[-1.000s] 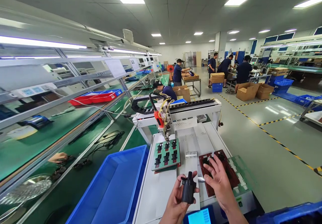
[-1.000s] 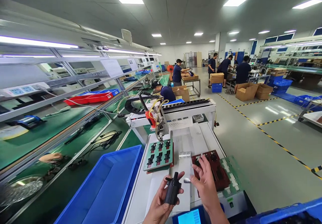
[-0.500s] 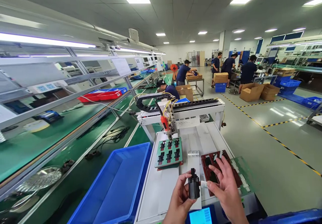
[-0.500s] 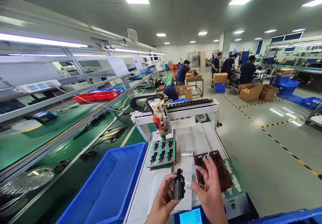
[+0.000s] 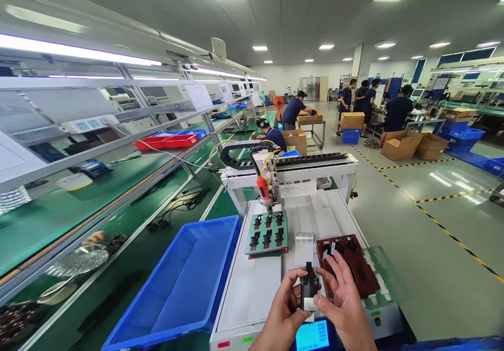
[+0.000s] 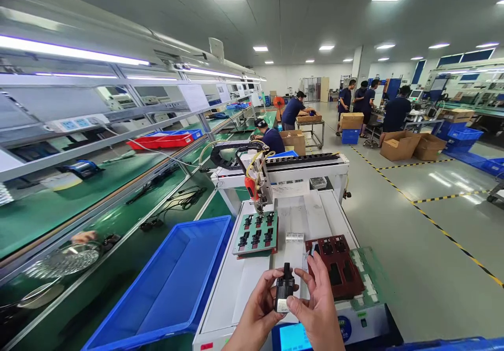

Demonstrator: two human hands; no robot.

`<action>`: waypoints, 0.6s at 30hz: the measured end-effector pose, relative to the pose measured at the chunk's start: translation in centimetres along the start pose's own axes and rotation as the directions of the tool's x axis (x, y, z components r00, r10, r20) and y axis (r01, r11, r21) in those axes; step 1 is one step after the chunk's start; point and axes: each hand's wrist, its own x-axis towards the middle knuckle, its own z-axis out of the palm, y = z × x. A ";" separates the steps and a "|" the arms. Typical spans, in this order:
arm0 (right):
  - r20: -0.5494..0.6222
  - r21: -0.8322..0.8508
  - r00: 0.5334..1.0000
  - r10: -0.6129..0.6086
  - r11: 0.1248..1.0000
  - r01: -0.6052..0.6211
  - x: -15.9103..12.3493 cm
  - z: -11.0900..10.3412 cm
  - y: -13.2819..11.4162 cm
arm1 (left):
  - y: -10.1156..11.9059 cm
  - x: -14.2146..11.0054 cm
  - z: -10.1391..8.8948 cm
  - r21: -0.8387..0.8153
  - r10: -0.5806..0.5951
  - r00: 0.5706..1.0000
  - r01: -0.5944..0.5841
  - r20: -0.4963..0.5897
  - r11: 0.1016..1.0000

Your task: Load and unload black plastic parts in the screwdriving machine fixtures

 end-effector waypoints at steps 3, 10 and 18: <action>-0.008 -0.027 1.000 -0.018 0.999 0.018 0.1 0.2 0.0 | -0.1 -0.1 0.0 0.021 -0.005 1.000 0.005 -0.011 1.000; -0.002 -0.102 0.997 -0.071 0.992 0.071 0.3 0.3 0.0 | 0.3 -0.4 -0.2 0.043 -0.005 0.999 0.007 -0.036 0.999; -0.094 -0.253 0.968 -0.233 0.946 0.203 -1.1 2.5 -0.2 | 0.9 -0.6 -0.1 -0.008 -0.011 0.999 0.011 -0.047 1.000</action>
